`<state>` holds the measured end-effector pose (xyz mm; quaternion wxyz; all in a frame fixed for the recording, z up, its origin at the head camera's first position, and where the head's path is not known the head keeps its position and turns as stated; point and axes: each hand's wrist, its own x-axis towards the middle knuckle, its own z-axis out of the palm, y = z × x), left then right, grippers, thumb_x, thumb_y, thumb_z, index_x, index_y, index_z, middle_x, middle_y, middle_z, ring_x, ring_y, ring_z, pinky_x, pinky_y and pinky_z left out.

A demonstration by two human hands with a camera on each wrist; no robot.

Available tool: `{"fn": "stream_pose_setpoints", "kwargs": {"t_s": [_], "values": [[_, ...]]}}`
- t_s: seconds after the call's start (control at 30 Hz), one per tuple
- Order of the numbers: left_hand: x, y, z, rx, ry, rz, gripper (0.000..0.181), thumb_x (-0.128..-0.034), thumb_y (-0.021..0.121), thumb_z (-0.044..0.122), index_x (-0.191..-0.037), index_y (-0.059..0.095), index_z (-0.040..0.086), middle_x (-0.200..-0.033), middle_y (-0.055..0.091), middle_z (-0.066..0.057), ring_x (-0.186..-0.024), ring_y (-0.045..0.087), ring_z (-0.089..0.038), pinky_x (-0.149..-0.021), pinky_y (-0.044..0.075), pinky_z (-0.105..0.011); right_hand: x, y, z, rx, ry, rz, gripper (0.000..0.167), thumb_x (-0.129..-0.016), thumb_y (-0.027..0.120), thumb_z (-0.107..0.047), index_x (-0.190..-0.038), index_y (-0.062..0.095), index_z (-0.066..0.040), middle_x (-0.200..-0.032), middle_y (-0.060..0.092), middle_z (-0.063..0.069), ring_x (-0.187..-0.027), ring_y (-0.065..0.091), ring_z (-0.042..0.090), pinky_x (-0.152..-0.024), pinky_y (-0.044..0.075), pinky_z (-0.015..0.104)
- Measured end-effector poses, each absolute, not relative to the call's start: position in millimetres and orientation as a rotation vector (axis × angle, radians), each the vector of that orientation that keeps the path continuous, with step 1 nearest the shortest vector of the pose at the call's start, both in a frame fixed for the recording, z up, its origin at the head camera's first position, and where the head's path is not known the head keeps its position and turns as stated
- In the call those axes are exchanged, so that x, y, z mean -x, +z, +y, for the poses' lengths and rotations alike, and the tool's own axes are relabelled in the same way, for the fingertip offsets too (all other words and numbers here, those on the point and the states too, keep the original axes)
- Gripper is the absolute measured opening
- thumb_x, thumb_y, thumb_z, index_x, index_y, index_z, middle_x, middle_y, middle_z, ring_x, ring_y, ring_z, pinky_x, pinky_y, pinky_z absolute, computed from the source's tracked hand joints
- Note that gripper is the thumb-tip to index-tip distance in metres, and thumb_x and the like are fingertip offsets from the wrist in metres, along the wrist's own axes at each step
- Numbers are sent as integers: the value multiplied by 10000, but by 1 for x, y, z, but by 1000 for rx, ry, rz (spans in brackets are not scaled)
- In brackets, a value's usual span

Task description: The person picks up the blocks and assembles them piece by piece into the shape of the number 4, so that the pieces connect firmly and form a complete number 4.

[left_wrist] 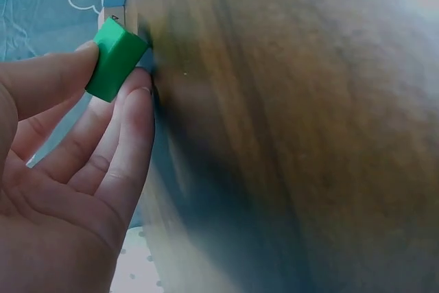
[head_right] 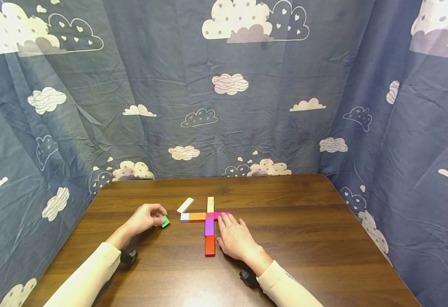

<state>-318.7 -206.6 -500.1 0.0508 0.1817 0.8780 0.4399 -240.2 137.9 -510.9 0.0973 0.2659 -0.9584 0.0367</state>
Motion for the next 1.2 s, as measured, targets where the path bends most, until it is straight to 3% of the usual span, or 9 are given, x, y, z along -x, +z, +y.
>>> {"fn": "stream_pose_setpoints", "kwargs": {"t_s": [0.33,0.7,0.97,1.2], "values": [[329,-488,-199,-452,1432,2629,221,-855,746,-15,-1074,715,-3,-883,684,-75,-776,638,-172,-679,555,-291,242,-508,137,-797,102,-2826,661,-919,685,-332,-1426,509,53,-1476,479,215,-1352,464,393,-1010,418,624],[348,-486,-187,-446,1631,2558,271,-867,719,-51,-1124,663,-117,-888,694,-142,-790,667,-186,-729,589,-341,245,-511,136,-761,56,-2866,657,-939,666,-350,-1446,499,33,-1501,459,192,-1374,443,368,-1034,402,611],[360,-484,-174,-451,1633,2599,253,-866,741,-1,-1102,693,-78,-898,712,-116,-809,647,-159,-709,529,-251,241,-512,137,-771,69,-2867,655,-936,667,-350,-1437,507,41,-1498,462,201,-1365,455,374,-1027,408,613],[371,-480,-162,-418,1704,2562,266,-859,760,15,-1099,694,-78,-896,718,-115,-805,656,-168,-745,543,-328,239,-510,137,-763,74,-2872,654,-941,660,-345,-1445,498,40,-1504,456,199,-1372,446,378,-1037,400,612]]}}
